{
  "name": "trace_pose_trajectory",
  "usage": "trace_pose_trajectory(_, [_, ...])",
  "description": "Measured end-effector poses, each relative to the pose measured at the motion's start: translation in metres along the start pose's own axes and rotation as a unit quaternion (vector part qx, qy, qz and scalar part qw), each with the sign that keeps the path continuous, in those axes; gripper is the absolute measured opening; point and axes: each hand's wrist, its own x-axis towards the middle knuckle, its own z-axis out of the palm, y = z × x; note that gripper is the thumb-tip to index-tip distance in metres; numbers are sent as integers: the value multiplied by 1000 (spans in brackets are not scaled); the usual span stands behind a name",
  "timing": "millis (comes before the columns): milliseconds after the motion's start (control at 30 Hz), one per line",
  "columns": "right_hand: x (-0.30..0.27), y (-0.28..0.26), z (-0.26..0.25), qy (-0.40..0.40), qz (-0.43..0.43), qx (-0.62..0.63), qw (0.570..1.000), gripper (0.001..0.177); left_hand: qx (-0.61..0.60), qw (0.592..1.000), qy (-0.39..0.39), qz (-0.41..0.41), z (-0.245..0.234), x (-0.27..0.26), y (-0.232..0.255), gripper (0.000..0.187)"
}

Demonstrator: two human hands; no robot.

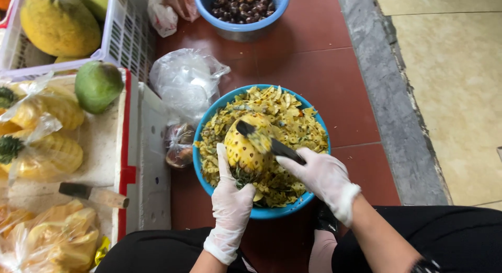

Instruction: Remove the eyes from a peeled pineapple using a knife in a spiral pattern

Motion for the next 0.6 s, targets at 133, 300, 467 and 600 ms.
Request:
trace_pose_trajectory(133, [23,-2,3,20,-46,33,998,74,0,1000,-1,15,5,-1,-4,118])
trace_pose_trajectory(300, [12,12,1,-5,-27,31,999,70,-40,999,12,28,7,3,-13,116])
trace_pose_trajectory(467, [9,6,-20,-12,-20,51,998,61,37,999,13,19,6,2,-8,119])
trace_pose_trajectory(600, [29,-7,-31,-36,-25,154,987,60,19,998,8,51,10,-2,-10,119])
